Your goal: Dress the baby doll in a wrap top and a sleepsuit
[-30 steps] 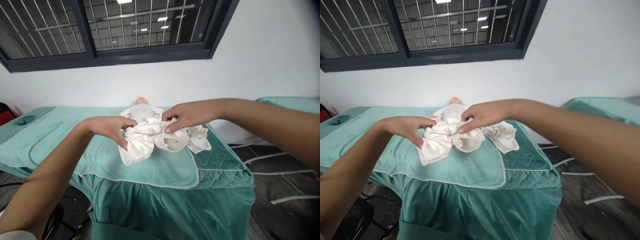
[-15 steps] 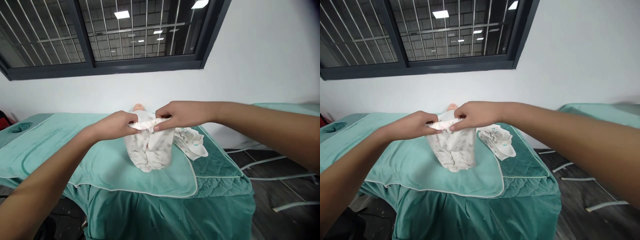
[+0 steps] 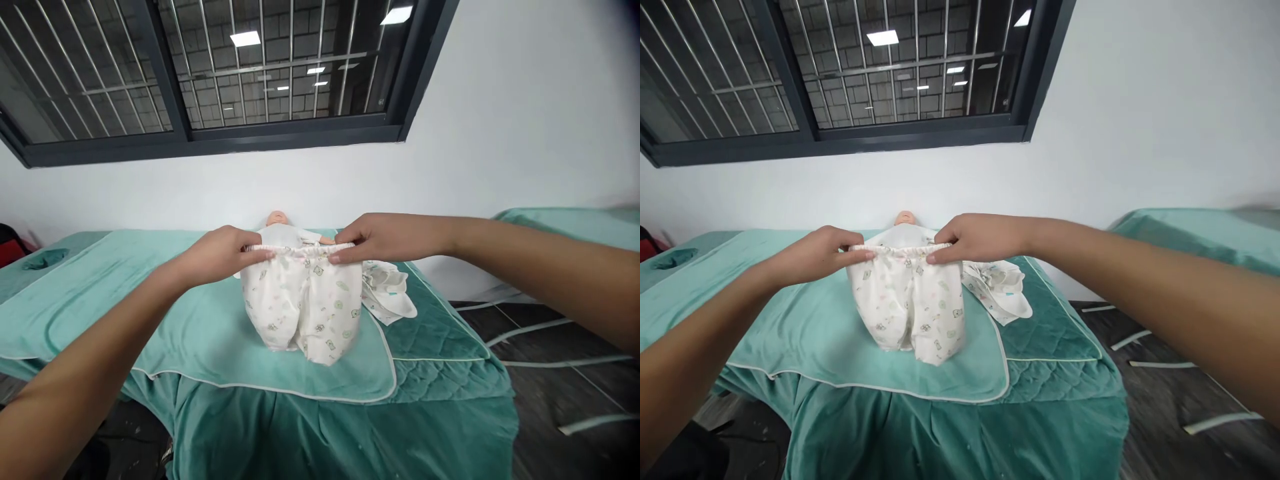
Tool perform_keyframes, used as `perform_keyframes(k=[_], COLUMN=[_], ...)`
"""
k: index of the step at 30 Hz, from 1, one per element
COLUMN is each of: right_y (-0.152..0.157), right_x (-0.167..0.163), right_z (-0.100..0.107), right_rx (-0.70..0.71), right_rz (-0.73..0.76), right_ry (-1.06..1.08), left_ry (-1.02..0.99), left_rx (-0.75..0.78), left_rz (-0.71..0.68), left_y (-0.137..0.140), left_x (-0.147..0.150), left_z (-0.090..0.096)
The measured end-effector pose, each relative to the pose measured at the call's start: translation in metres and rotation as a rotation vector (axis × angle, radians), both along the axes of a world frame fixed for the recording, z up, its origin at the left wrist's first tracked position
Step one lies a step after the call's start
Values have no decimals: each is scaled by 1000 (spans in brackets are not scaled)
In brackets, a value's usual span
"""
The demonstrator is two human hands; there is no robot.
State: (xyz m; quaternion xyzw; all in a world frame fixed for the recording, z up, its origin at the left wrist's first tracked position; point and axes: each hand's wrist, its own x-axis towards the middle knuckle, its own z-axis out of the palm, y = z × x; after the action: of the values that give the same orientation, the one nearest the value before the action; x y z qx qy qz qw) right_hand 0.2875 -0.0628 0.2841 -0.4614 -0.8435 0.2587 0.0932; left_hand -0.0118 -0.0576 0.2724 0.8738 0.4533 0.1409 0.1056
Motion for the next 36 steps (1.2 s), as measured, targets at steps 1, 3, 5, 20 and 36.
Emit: perform_keyframes(k=[1,3,5,20,36], right_y=[-1,-3,-7,32,105], right_x=[1,-1,-11,-61,-57], right_z=[0,0,0,-50,-174], right_rx=[-9,4,19,147,134], right_rz=[-16,-54,-86,-302,-222], right_ry=[46,216,412,1068,306], left_ry=[-76,-273,-497,-648,-555], left_rx=[52,145,167,-262,-35], left_rz=[27,80,108,52,631], left_y=[0,1,2,9,85], left_x=[1,5,13,44,-12], left_z=[-2,-5,-10,-123,-174])
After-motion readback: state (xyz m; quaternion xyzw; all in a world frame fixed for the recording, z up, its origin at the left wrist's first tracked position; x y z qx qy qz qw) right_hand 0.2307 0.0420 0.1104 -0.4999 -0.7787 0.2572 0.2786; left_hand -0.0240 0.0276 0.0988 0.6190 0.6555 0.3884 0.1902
